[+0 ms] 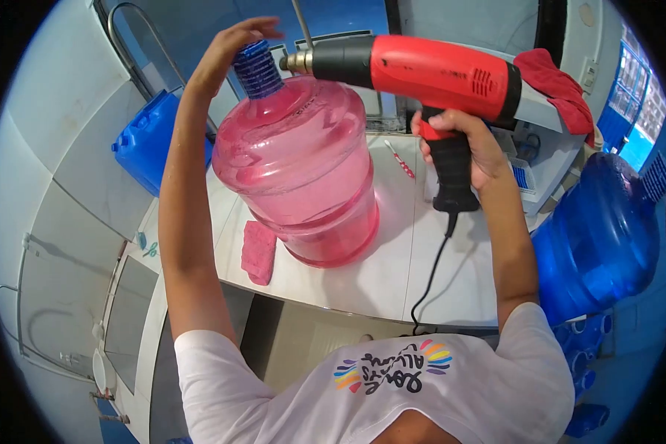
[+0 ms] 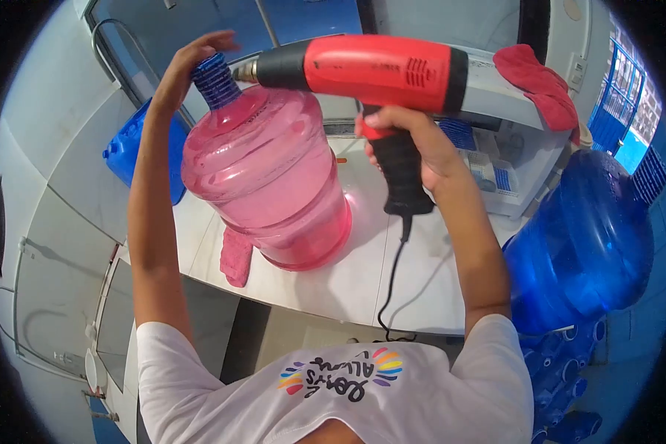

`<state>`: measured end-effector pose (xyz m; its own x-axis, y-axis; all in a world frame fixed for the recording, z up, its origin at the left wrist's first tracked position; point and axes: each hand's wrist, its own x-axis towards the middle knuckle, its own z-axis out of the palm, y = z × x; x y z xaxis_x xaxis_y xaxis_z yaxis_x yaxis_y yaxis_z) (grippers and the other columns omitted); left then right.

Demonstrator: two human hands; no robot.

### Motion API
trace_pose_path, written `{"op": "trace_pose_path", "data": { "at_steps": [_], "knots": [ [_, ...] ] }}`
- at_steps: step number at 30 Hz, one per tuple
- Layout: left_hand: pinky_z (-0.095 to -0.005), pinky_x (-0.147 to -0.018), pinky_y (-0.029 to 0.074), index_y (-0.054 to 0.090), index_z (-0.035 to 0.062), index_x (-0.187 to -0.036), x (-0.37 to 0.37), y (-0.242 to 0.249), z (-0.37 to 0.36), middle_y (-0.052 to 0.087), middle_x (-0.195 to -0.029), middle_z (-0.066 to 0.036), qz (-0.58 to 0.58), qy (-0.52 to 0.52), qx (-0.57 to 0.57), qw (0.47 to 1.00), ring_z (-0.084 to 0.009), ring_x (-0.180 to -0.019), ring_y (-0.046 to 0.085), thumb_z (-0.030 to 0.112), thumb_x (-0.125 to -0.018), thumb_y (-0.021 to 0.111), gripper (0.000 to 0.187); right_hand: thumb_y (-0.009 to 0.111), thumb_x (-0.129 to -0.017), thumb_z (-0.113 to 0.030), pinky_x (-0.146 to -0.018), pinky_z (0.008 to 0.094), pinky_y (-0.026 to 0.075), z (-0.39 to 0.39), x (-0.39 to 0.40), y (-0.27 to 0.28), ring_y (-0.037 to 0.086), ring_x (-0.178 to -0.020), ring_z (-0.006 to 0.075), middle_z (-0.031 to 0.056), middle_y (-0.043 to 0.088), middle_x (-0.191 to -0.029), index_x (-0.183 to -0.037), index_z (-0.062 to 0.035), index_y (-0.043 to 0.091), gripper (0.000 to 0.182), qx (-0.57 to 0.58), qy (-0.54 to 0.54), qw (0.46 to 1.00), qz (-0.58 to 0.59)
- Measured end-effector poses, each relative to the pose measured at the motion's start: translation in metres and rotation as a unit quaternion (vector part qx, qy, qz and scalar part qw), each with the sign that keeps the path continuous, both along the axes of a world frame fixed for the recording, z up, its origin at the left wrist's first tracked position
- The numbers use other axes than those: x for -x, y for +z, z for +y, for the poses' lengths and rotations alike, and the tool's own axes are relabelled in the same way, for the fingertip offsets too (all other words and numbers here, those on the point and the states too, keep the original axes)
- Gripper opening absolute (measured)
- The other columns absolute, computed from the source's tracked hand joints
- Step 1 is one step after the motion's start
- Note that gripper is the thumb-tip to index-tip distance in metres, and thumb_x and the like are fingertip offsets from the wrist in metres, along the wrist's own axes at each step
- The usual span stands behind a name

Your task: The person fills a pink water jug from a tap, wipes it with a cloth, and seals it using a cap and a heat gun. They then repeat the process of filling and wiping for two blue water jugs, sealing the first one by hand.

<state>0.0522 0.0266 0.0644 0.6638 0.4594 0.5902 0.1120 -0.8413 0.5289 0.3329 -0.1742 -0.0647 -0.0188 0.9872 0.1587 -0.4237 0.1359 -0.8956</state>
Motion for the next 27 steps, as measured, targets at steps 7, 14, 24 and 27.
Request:
{"op": "trace_pose_path", "data": {
  "at_steps": [7, 14, 24, 27],
  "knots": [
    [-0.0376, -0.088, 0.043, 0.060, 0.0024, -0.109, -0.026, -0.005, -0.032, 0.062, -0.103, -0.018, 0.096, 0.419, -0.141, 0.892, -0.0359, -0.099, 0.057, 0.046, -0.082, 0.043, 0.055, 0.062, -0.070, -0.013, -0.051, 0.0249, 0.049, -0.002, -0.005, -0.007, 0.057, -0.056, 0.0129, 0.0083, 0.060, -0.076, -0.091, 0.0002, 0.059, 0.025, -0.007, -0.047, 0.999, 0.011],
    [-0.0243, -0.075, 0.046, 0.066, 0.0029, -0.100, 0.001, -0.015, -0.003, 0.065, -0.094, -0.006, 0.025, 0.122, -0.014, 0.992, -0.0114, -0.085, 0.059, 0.035, -0.087, 0.046, 0.039, 0.061, -0.070, -0.013, -0.052, 0.0255, 0.050, -0.010, 0.005, -0.003, 0.058, -0.057, 0.0131, 0.0090, 0.060, -0.075, -0.093, 0.0015, 0.059, 0.028, -0.002, -0.004, 1.000, -0.015],
    [-0.0443, -0.096, 0.038, 0.038, -0.0095, -0.124, -0.006, -0.052, -0.014, 0.053, -0.113, -0.027, -0.318, 0.016, 0.337, 0.886, -0.0344, -0.106, 0.053, 0.055, -0.092, 0.014, 0.075, 0.062, -0.075, -0.020, -0.050, 0.0231, 0.047, 0.015, -0.098, 0.040, 0.057, -0.058, 0.0112, 0.0043, 0.060, -0.071, -0.094, 0.0005, 0.062, 0.027, -0.051, -0.288, 0.926, -0.238],
    [-0.0435, -0.096, 0.039, 0.038, -0.0090, -0.123, -0.009, -0.055, -0.020, 0.053, -0.113, -0.027, -0.323, 0.039, 0.332, 0.885, -0.0342, -0.106, 0.052, 0.056, -0.091, 0.012, 0.077, 0.064, -0.072, -0.022, -0.052, 0.0250, 0.046, 0.047, -0.162, 0.060, 0.058, -0.059, 0.0124, 0.0080, 0.061, -0.071, -0.085, -0.0007, 0.064, 0.025, -0.094, -0.377, 0.811, -0.437]
  ]
}}
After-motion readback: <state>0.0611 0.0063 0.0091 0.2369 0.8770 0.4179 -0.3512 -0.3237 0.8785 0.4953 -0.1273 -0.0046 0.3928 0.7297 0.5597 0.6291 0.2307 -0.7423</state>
